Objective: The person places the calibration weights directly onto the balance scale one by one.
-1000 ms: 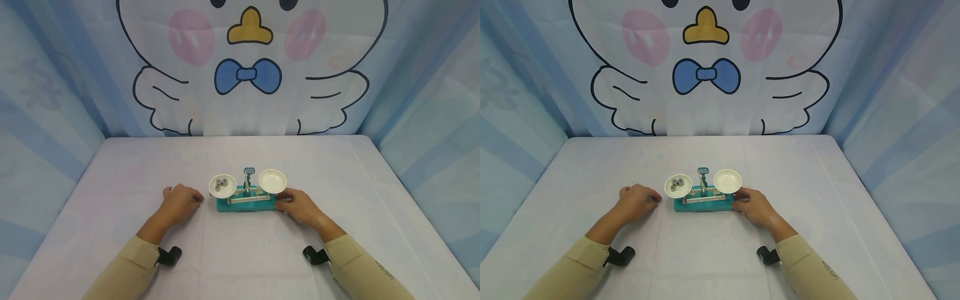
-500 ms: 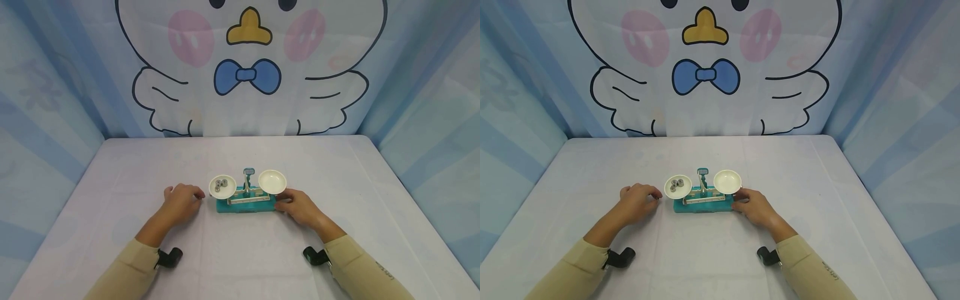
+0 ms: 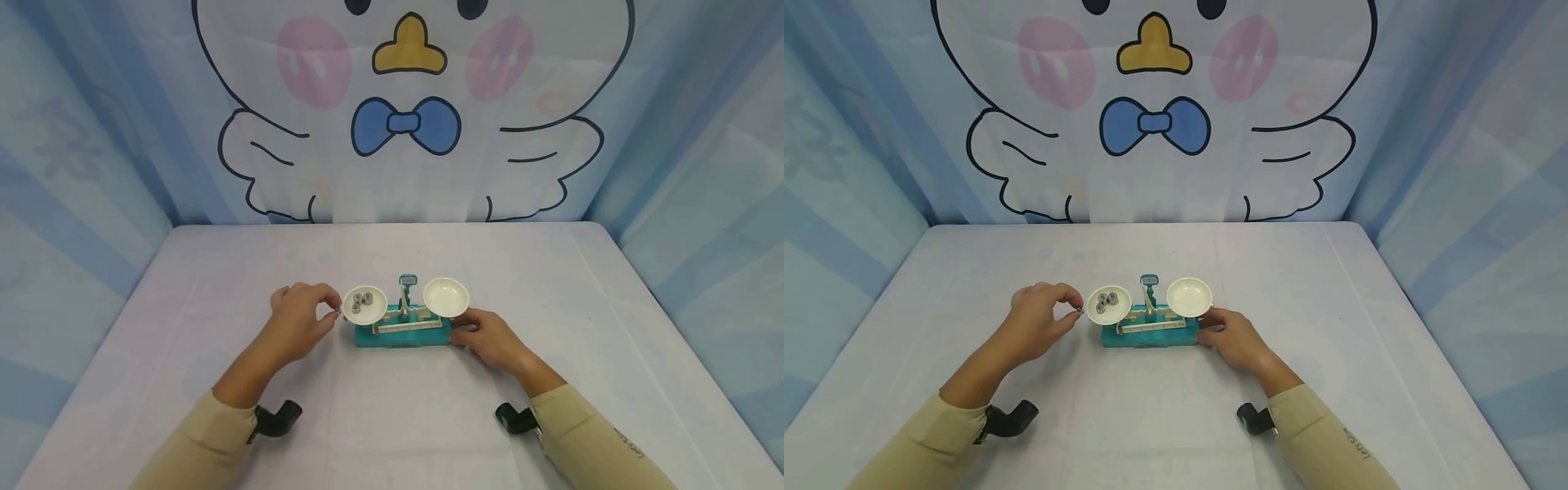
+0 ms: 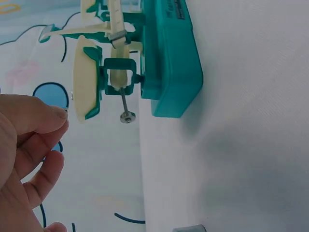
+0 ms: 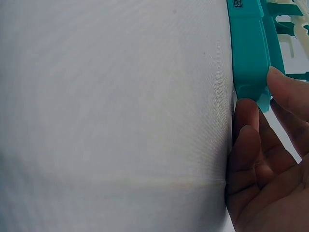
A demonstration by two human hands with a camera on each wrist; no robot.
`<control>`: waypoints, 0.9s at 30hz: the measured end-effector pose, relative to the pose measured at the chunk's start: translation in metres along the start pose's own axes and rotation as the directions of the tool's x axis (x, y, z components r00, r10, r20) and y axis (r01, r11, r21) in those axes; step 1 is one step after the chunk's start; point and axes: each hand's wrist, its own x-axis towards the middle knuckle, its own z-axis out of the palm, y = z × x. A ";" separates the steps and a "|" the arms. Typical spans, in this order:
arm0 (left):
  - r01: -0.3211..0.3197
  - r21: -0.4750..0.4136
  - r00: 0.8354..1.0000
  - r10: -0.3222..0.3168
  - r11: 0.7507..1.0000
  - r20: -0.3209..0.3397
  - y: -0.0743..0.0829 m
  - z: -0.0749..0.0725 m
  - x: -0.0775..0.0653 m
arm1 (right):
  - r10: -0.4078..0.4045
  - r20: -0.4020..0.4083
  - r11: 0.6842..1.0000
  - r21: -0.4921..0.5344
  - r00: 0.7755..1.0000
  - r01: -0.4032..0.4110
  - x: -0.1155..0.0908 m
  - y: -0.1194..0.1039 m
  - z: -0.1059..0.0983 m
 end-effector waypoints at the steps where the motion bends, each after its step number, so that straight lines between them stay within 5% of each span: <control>1: -0.004 -0.002 1.000 0.004 1.000 -0.004 0.002 -0.001 0.000 | -0.001 0.000 1.000 0.000 1.000 0.001 0.000 0.000 0.000; 27: -0.078 0.005 0.997 0.078 0.997 0.019 0.032 0.009 0.015 | -0.038 -0.003 0.999 -0.013 0.999 0.038 0.000 0.004 0.000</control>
